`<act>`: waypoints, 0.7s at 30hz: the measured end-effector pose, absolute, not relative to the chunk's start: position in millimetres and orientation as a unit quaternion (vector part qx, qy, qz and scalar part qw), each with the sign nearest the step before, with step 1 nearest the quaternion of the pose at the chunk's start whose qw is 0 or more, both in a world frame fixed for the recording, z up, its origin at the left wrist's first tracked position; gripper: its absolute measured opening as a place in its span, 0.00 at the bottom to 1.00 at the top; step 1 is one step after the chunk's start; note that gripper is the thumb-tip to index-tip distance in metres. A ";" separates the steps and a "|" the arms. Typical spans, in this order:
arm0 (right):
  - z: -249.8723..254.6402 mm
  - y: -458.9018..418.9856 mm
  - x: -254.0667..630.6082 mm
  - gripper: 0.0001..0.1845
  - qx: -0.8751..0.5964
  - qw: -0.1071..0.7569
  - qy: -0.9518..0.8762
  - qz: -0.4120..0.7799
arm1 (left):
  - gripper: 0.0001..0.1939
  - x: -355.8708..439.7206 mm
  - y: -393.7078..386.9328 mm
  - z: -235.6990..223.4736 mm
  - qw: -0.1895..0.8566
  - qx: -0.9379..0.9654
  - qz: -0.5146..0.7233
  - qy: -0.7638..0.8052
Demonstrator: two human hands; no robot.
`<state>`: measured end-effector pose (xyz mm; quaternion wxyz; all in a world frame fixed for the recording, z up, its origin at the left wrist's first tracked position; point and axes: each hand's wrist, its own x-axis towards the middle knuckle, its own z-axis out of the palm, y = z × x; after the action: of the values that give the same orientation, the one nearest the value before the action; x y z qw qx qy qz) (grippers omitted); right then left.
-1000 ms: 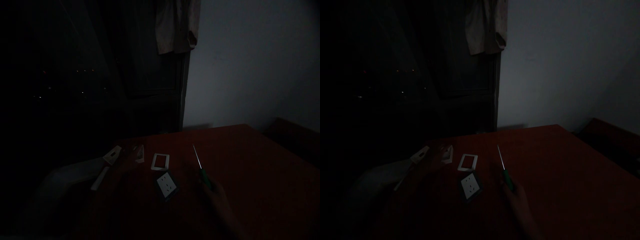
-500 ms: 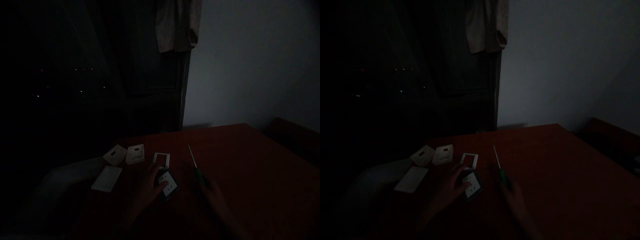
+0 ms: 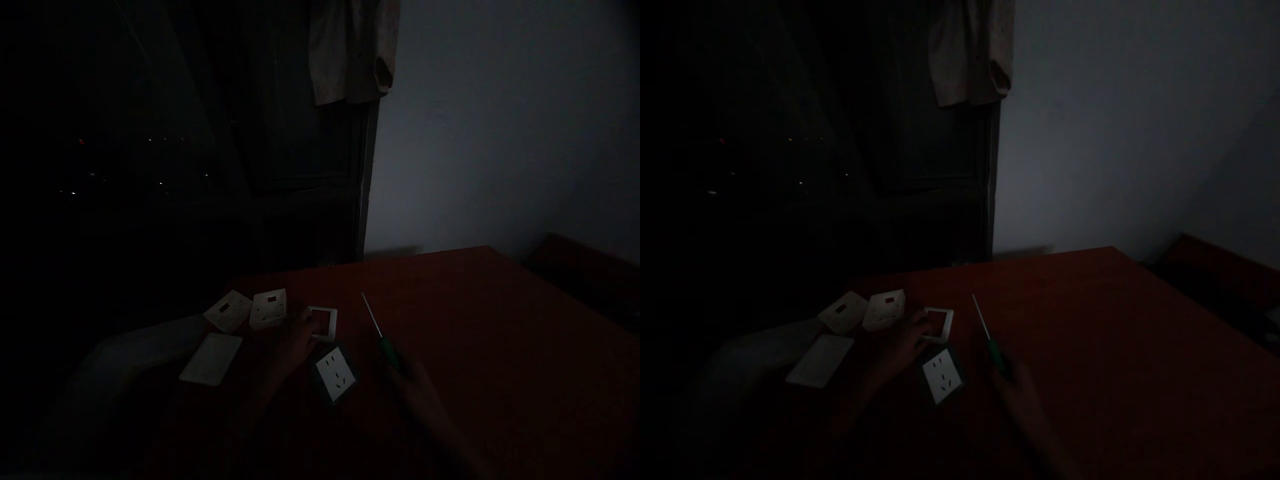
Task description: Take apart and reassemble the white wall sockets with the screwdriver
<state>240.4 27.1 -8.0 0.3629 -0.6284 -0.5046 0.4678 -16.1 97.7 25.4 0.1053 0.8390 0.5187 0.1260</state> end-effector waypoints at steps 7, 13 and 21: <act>-6.3 26.8 239.2 0.31 -0.643 0.362 -0.505 0.448 | 0.05 -13.2 98.0 29.0 0.094 0.838 0.141 0.519; -7.7 27.3 239.3 0.31 -0.627 0.363 -0.517 0.456 | 0.04 -8.6 74.4 49.3 0.090 0.832 0.209 0.506; -5.7 27.9 238.4 0.25 -0.600 0.375 -0.547 0.448 | 0.09 14.8 16.4 48.2 0.133 0.825 0.180 0.519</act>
<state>238.4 27.9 -5.7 0.3752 -0.5998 -0.5467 0.4479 14.8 16.4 48.2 0.1333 0.8246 0.5195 0.1801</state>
